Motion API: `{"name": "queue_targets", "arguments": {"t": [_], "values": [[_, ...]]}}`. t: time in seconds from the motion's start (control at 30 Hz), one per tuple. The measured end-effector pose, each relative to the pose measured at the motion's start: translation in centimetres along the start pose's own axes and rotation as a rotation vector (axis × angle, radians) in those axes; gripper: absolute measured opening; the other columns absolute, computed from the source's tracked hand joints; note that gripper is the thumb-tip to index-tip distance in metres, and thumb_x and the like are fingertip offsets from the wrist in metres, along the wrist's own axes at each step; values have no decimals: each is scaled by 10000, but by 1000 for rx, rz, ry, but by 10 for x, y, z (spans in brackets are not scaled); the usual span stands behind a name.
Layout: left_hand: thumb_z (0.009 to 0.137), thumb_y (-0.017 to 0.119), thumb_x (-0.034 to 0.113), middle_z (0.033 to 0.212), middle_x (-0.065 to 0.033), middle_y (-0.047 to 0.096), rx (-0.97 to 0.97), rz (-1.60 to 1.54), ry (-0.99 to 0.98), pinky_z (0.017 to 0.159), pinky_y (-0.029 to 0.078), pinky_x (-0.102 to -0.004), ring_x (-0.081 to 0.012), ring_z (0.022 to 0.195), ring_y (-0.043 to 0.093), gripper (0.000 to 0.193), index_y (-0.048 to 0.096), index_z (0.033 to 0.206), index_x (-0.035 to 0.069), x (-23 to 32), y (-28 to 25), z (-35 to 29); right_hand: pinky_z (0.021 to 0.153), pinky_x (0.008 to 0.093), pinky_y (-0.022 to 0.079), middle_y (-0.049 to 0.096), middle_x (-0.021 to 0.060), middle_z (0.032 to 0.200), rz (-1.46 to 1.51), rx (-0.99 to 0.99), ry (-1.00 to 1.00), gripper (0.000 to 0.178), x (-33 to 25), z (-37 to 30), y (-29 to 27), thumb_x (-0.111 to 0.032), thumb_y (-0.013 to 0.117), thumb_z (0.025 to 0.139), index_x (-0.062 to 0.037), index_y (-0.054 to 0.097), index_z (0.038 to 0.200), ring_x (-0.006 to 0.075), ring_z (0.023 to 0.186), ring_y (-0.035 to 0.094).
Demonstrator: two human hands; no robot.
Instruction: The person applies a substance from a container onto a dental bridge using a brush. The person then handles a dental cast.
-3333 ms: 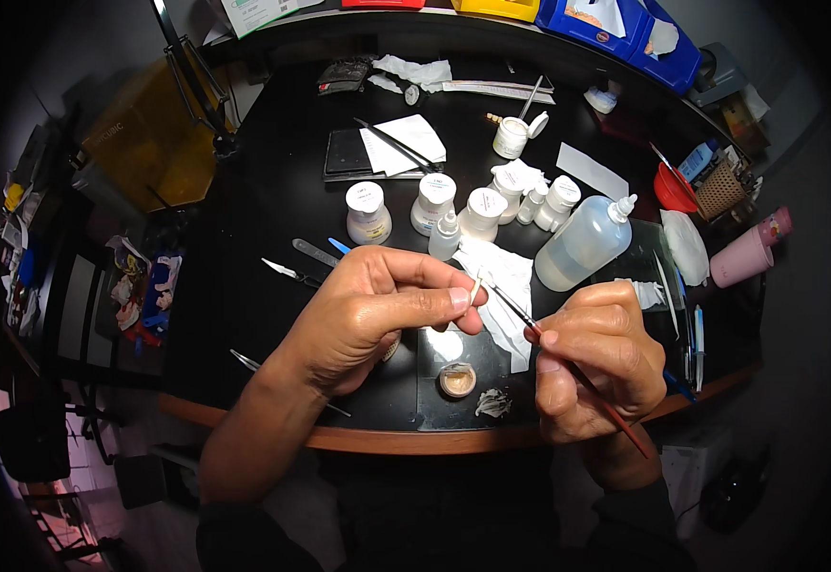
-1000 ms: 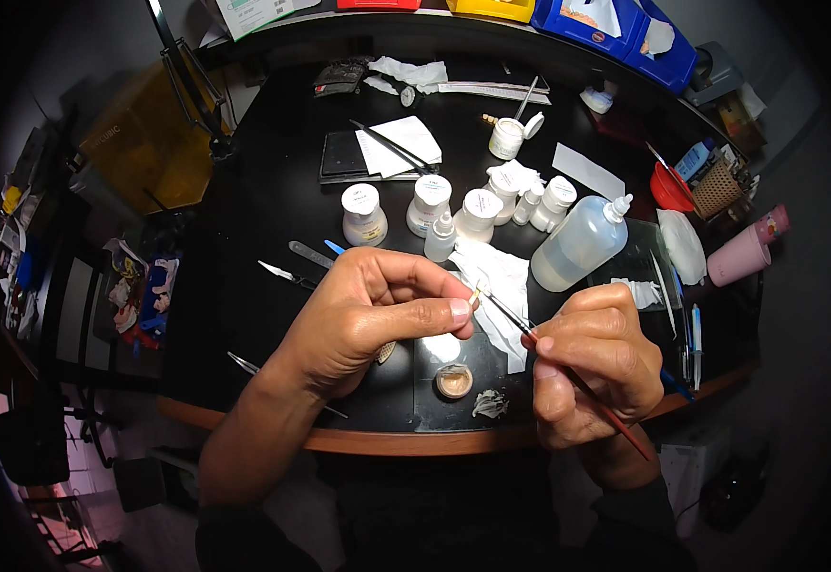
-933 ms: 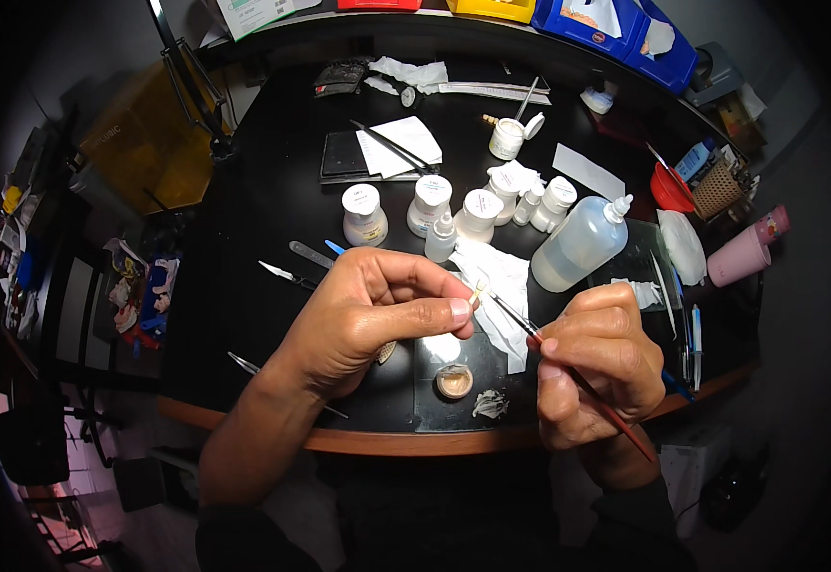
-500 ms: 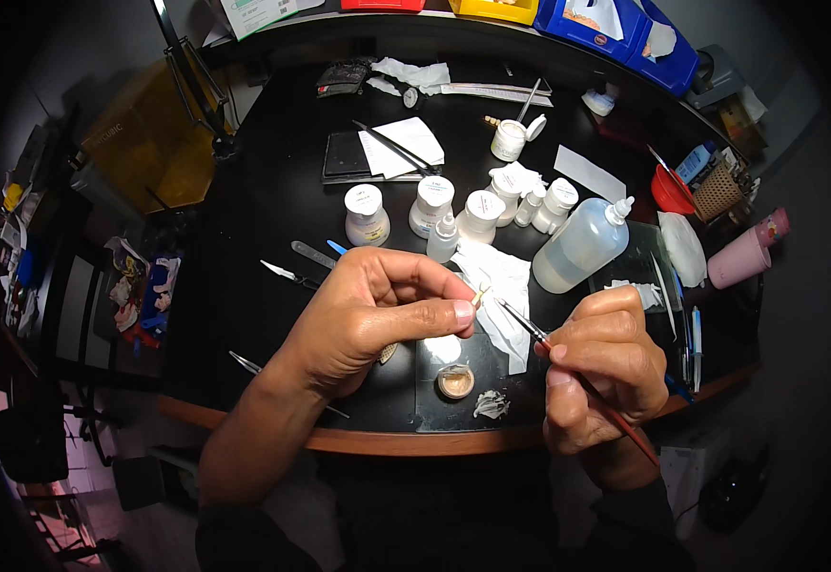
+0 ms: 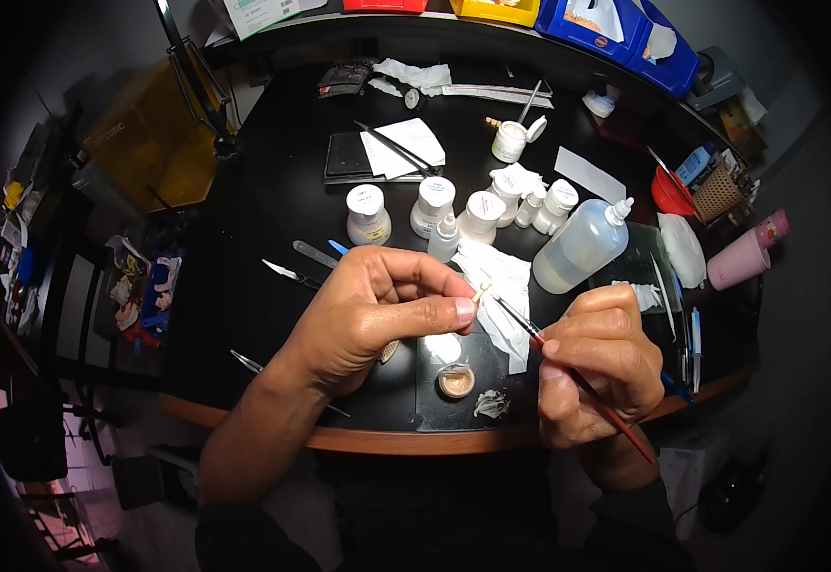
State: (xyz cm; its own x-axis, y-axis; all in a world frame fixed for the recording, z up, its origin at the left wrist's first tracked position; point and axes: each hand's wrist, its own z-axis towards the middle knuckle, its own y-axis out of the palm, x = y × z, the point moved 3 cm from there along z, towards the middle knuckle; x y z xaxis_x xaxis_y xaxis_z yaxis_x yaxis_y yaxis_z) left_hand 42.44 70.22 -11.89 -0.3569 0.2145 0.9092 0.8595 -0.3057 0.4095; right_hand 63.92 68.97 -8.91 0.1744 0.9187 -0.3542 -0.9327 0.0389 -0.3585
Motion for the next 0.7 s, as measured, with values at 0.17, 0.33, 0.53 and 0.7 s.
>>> {"name": "queue_targets", "arguments": {"t": [0.17, 0.33, 0.53, 0.7], "values": [[867, 760, 51, 893, -112, 734, -2, 5, -19, 741, 523, -202, -123, 813, 711, 187, 708, 1008, -60, 2, 1, -1, 620, 290, 454, 698, 74, 788, -7, 5, -7, 265, -1, 0, 2, 42, 687, 659, -27, 692, 915, 208, 691, 575], [872, 759, 54, 892, -112, 733, 0, 8, 9, 747, 527, -208, -125, 818, 711, 184, 708, 1010, -57, -1, 0, 0, 619, 291, 448, 690, 67, 777, 2, 7, -4, 267, -1, 0, 0, 44, 677, 653, -27, 690, 910, 204, 685, 563], [871, 762, 48, 892, -108, 733, 0, 12, 7, 761, 532, -217, -125, 822, 710, 185, 706, 1017, -52, -1, 0, 0, 617, 294, 443, 685, 65, 770, 13, 18, -1, 259, -1, -1, -2, 41, 669, 657, -31, 684, 906, 200, 688, 556], [863, 769, 37, 901, -103, 733, 0, 17, 25, 766, 529, -220, -121, 830, 707, 178, 705, 1010, -43, -3, -1, 1, 625, 297, 443, 687, 63, 780, -8, 14, -1, 252, -1, -1, -2, 33, 668, 676, -37, 682, 917, 199, 695, 554]]}}
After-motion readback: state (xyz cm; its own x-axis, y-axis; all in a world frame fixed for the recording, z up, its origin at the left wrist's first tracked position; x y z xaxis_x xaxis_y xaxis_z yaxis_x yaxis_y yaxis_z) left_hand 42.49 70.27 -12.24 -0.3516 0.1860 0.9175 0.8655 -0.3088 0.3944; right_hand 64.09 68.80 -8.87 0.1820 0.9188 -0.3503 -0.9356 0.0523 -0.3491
